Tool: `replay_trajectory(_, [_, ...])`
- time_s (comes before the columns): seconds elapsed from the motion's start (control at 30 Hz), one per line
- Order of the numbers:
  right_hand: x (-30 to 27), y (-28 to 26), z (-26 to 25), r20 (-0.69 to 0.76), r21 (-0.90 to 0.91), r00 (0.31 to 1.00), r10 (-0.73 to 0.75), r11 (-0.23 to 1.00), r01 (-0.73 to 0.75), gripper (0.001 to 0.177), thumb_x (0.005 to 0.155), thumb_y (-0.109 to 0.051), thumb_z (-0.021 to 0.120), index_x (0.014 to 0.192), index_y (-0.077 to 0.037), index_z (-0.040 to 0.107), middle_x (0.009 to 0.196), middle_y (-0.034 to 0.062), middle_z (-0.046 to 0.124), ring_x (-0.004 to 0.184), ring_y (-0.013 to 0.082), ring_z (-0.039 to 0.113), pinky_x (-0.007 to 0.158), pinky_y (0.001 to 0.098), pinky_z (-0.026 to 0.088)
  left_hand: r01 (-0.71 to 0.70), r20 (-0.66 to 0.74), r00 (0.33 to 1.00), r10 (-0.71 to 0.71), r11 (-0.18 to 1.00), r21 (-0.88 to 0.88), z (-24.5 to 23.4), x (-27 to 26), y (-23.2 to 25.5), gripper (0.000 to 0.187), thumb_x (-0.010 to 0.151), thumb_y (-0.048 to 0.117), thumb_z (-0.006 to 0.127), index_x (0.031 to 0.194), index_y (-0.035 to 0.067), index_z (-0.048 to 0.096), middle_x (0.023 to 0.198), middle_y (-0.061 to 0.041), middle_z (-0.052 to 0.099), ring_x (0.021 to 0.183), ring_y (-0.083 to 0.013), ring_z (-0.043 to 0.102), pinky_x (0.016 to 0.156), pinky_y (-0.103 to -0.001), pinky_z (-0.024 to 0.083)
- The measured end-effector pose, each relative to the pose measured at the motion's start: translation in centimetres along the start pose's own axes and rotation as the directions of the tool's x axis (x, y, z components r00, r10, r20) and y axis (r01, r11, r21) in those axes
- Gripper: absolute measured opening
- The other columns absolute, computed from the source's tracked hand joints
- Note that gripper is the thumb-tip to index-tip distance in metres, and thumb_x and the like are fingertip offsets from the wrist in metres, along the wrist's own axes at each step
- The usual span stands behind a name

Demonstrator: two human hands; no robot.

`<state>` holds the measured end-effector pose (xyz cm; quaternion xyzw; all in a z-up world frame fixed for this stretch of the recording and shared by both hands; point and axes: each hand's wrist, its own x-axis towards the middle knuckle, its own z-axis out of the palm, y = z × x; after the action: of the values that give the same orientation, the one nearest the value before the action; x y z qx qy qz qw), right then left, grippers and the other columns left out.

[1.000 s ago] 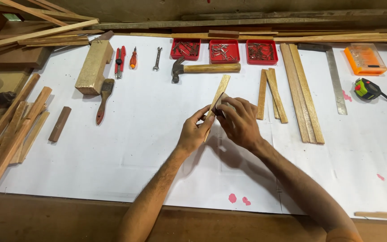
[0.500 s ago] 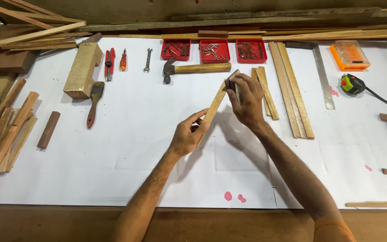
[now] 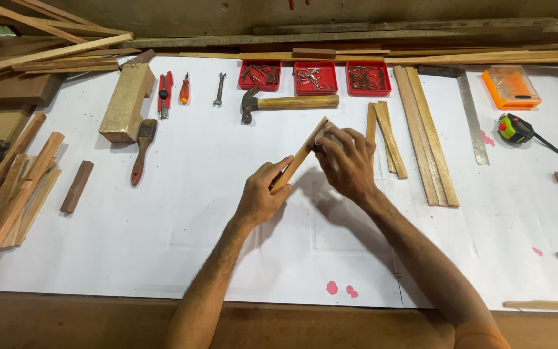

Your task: Measuring, checking, and sanding wood pieces at a workshop table.

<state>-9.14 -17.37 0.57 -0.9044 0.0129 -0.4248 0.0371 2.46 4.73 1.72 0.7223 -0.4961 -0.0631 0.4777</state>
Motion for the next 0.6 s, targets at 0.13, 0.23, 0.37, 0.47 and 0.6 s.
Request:
replay_trajectory(0.13, [-0.1,1.3,-0.3,-0.01,-0.014,0.997,0.075,0.997,-0.075,0.044,0.094,-0.019,0.081,0.132,-0.015,0.06,0.143,0.0055,0.054,0.131,0.0272,0.049,0.1,0.0472,0.032,0.064,-0.015,0.998,-0.064,0.998,-0.007,0.7,0.2,-1.3,0.053,0.092,0.009,0.072,0.143,0.019,0.062,0.091,-0.003,0.056,0.072,-0.0106,0.058,0.063,-0.026,0.06])
replay_trajectory(0.23, [0.0,0.5,-0.7,0.011,-0.009,0.993,0.115,0.993,-0.115,0.044,0.094,-0.016,0.081,0.132,-0.015,0.06,0.143,0.0046,0.055,0.132,0.0264,0.049,0.1,0.0473,0.033,0.03,-0.064,0.997,-0.033,0.998,-0.056,1.0,0.2,-1.5,0.048,0.094,0.01,0.073,0.14,0.022,0.065,0.092,-0.001,0.055,0.074,-0.0086,0.057,0.065,-0.023,0.06])
replay_trajectory(0.37, [-1.3,-0.7,1.5,0.026,0.137,0.998,0.061,0.988,-0.065,0.045,0.097,-0.015,0.079,0.136,-0.015,0.057,0.145,0.0062,0.053,0.131,0.027,0.049,0.107,0.0462,0.037,0.106,-0.146,0.983,-0.113,0.993,-0.057,1.2,0.2,-0.6,0.042,0.092,0.015,0.077,0.133,0.014,0.067,0.099,-0.004,0.055,0.079,-0.0102,0.058,0.063,-0.023,0.062])
replay_trajectory(0.47, [-0.6,-3.8,1.1,0.049,0.222,0.999,-0.018,0.975,0.007,0.048,0.096,-0.017,0.08,0.137,-0.015,0.056,0.145,0.0062,0.053,0.131,0.0275,0.05,0.108,0.0456,0.038,0.114,-0.196,0.973,-0.118,0.993,-0.033,1.3,0.1,-0.8,0.046,0.088,0.017,0.078,0.131,0.009,0.066,0.104,-0.007,0.056,0.084,-0.0138,0.063,0.067,-0.027,0.062])
replay_trajectory(0.6, [0.2,-5.6,0.4,0.068,0.193,0.996,-0.056,0.98,0.042,0.05,0.09,-0.019,0.082,0.134,-0.016,0.059,0.143,0.0065,0.055,0.129,0.0283,0.05,0.102,0.0467,0.036,0.199,-0.201,0.963,-0.181,0.977,0.073,0.5,0.2,1.1,0.052,0.086,0.021,0.076,0.133,0.004,0.061,0.108,-0.012,0.054,0.081,-0.0247,0.065,0.067,-0.036,0.059])
